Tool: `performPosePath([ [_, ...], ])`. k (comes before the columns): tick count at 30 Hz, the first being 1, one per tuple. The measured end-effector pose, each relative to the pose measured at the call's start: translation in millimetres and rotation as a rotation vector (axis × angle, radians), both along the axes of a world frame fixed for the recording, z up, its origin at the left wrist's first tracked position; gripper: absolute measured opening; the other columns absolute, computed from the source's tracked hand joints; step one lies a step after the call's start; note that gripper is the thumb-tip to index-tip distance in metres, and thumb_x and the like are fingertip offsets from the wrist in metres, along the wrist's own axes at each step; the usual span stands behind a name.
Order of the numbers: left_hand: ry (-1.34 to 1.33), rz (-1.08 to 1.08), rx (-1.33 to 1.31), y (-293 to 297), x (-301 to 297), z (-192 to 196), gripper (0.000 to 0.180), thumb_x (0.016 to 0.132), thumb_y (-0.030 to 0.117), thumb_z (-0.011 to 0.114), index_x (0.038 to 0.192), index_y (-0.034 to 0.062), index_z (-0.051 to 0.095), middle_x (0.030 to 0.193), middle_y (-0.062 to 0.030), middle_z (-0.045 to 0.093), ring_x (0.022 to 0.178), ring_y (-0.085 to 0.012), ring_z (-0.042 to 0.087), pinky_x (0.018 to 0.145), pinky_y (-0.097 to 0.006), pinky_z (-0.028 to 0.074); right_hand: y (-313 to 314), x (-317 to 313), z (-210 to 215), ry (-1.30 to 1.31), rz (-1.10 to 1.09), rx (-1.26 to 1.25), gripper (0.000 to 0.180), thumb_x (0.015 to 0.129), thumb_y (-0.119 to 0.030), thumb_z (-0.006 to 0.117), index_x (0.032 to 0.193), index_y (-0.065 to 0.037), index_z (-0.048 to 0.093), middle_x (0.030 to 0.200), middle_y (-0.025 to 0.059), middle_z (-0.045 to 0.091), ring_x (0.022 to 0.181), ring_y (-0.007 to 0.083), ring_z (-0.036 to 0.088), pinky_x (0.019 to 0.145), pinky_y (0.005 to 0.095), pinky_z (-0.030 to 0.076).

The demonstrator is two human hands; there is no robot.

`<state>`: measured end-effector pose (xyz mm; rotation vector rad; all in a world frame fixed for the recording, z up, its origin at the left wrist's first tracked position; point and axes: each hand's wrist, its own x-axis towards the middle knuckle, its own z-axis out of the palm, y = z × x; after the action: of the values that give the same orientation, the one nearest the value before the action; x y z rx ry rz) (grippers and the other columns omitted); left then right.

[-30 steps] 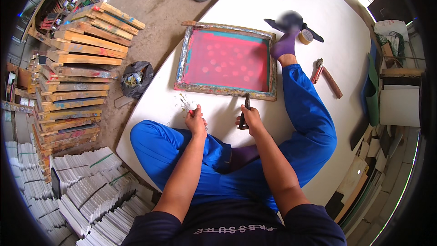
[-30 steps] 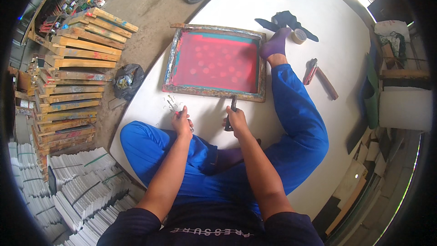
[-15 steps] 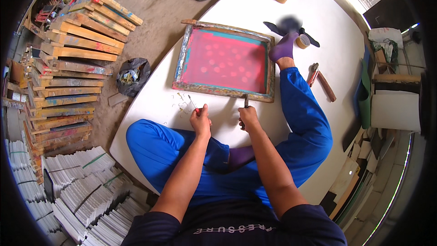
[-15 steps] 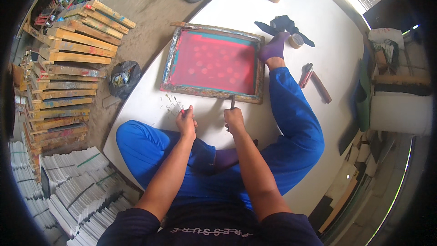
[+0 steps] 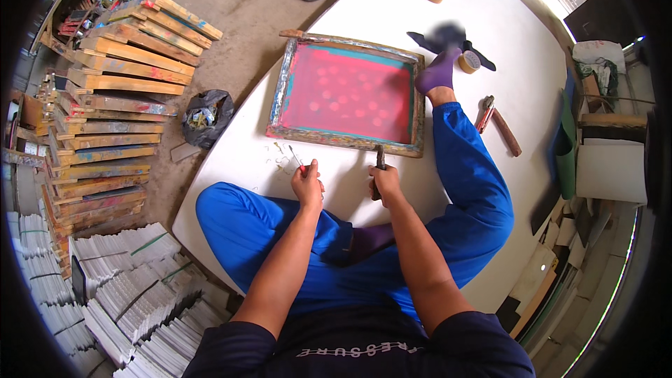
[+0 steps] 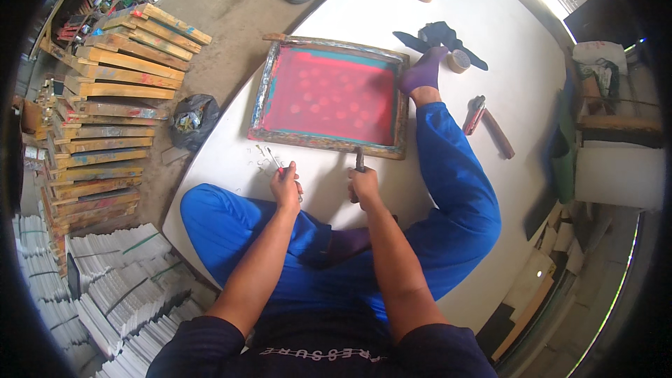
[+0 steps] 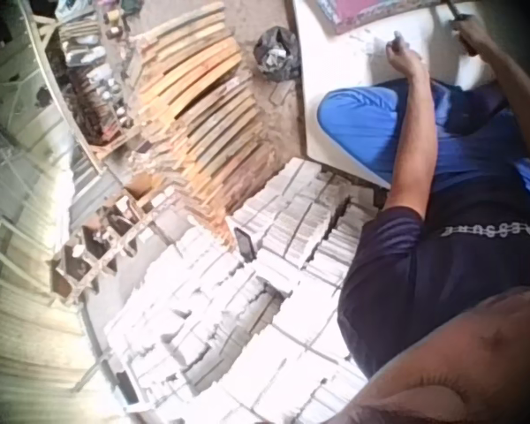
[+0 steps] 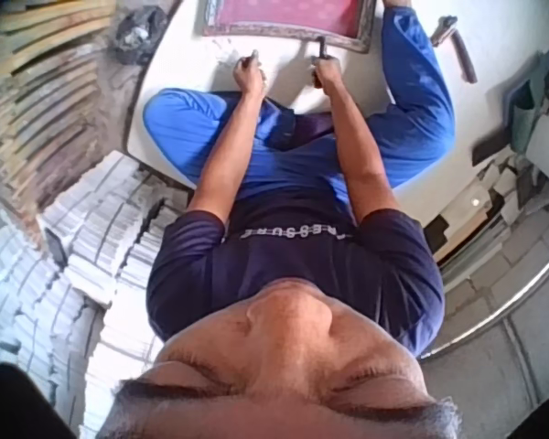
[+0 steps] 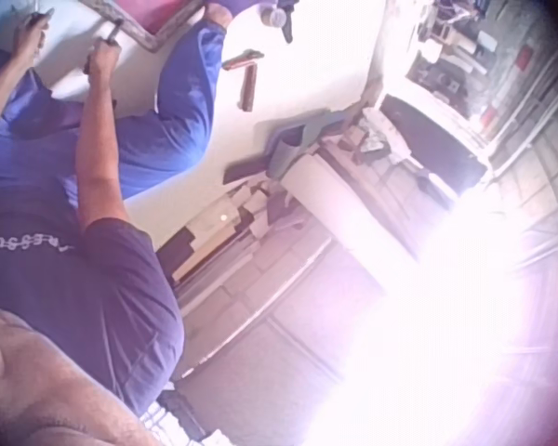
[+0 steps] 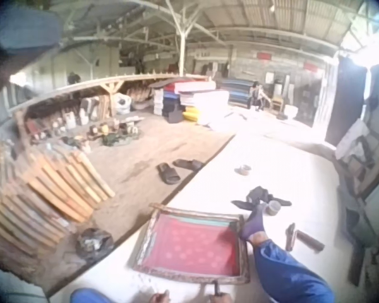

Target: The person sits on the floor and uses pliers to repeatedly cut and bend small wire pieces. The person holds the wire with one hand and manipulates it with pliers in the other, working over a white surface with a red screen nearby.

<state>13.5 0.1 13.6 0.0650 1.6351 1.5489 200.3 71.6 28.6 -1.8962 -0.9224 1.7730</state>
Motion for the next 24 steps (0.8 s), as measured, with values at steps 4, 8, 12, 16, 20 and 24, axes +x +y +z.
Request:
performPosePath([
  [4,0.017,0.002,-0.008,-9,-6,-2,0.030,0.091,0.027,0.072,0.084,0.0040,0.054,0.070,-0.0043,0.053,0.039,-0.0097,0.044,0.034,-0.026,0.034,-2,9,-3,0.327,-0.063,-0.125,0.023,0.096,-0.025,0.060,0.092,-0.004,0.052,0.062,0.0094,0.055,0.044,0.0220,0.051,0.043,0.0382,0.043],
  [8,-0.004,-0.008,-0.015,-14,-6,-1,0.028,0.090,0.026,0.073,0.088,0.0037,0.057,0.073,-0.0046,0.054,0.039,-0.0100,0.045,0.035,-0.026,0.035,-1,21,-2,0.580,-0.086,-0.196,0.022,0.098,-0.026,0.058,0.095,-0.005,0.051,0.065,0.0102,0.056,0.047,0.0228,0.053,0.045,0.0386,0.045],
  [12,-0.021,-0.127,0.052,-17,-5,-2,0.027,0.090,0.026,0.073,0.094,0.0028,0.061,0.078,-0.0057,0.059,0.041,-0.0087,0.046,0.036,-0.025,0.036,-12,17,-1,0.540,0.057,-0.093,0.023,0.095,-0.025,0.062,0.094,-0.003,0.054,0.063,0.0105,0.059,0.044,0.0219,0.055,0.043,0.0358,0.045],
  [16,-0.015,-0.296,0.122,-14,5,17,0.024,0.092,0.025,0.072,0.099,0.0025,0.066,0.084,-0.0056,0.065,0.044,-0.0057,0.047,0.039,-0.022,0.037,-31,-10,15,0.454,0.339,-0.074,0.023,0.093,-0.024,0.063,0.093,-0.002,0.058,0.063,0.0096,0.060,0.045,0.0192,0.057,0.043,0.0337,0.046],
  [20,0.048,-0.282,0.105,-17,5,12,0.020,0.094,0.022,0.070,0.095,0.0031,0.065,0.074,-0.0014,0.062,0.045,-0.0045,0.046,0.039,-0.022,0.036,-45,-33,19,0.458,0.500,-0.126,0.024,0.095,-0.024,0.061,0.098,0.000,0.059,0.064,0.0103,0.062,0.048,0.0203,0.060,0.044,0.0334,0.048],
  [24,0.104,-0.287,0.072,-20,-4,4,0.019,0.095,0.021,0.068,0.090,0.0039,0.061,0.072,-0.0002,0.060,0.045,-0.0054,0.045,0.039,-0.022,0.036,-45,-40,18,0.478,0.542,-0.201,0.032,0.097,-0.029,0.059,0.109,0.001,0.059,0.074,0.0133,0.066,0.058,0.0226,0.066,0.050,0.0339,0.053],
])
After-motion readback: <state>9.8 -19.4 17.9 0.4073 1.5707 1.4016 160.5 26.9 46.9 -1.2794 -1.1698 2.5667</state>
